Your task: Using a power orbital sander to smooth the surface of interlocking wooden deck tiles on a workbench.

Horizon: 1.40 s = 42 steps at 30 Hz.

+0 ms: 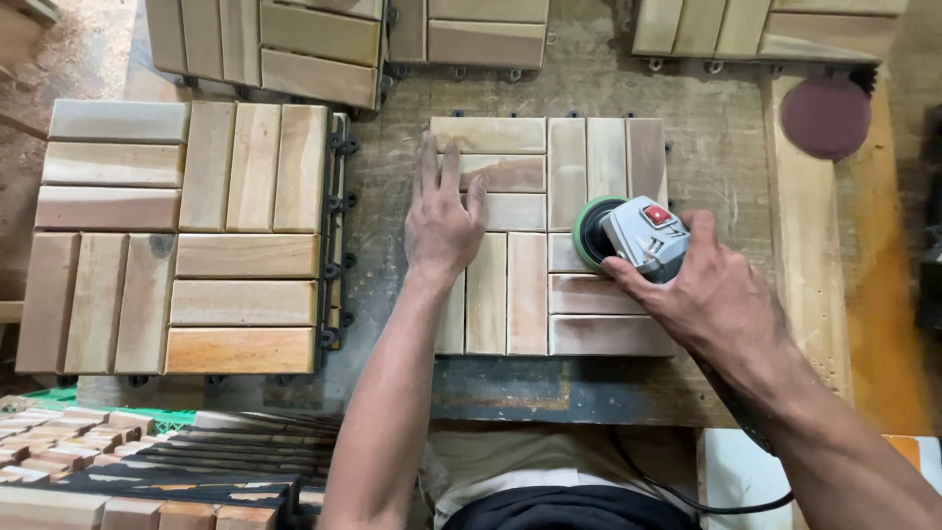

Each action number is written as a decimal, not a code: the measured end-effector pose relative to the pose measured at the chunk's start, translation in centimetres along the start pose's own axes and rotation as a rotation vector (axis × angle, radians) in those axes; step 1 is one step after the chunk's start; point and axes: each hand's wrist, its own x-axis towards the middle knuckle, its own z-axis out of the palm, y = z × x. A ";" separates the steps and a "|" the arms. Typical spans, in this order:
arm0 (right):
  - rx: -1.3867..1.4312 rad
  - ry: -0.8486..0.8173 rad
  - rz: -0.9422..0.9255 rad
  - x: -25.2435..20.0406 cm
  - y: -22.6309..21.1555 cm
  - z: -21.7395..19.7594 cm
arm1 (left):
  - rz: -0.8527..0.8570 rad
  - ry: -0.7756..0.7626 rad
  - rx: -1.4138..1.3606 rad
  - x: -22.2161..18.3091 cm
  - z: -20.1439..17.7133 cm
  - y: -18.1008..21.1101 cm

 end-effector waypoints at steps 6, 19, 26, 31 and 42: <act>-0.081 -0.060 0.003 -2.1 0.2 0.4 | -0.052 -0.059 0.015 0.1 -0.7 0.9; 0.077 -0.104 0.072 -2.0 0.7 -1.8 | -0.082 -0.032 -0.072 0.0 -0.9 0.9; 0.080 -0.028 0.196 -1.6 1.2 -2.8 | -0.069 -0.046 -0.050 -0.1 -1.2 1.4; 0.072 -0.114 0.141 -3.0 -1.4 -1.2 | -0.069 -0.042 -0.079 -0.7 -2.0 1.6; 0.025 -0.131 0.099 -2.7 -2.5 -1.7 | -0.086 -0.045 -0.134 -1.2 -1.9 1.3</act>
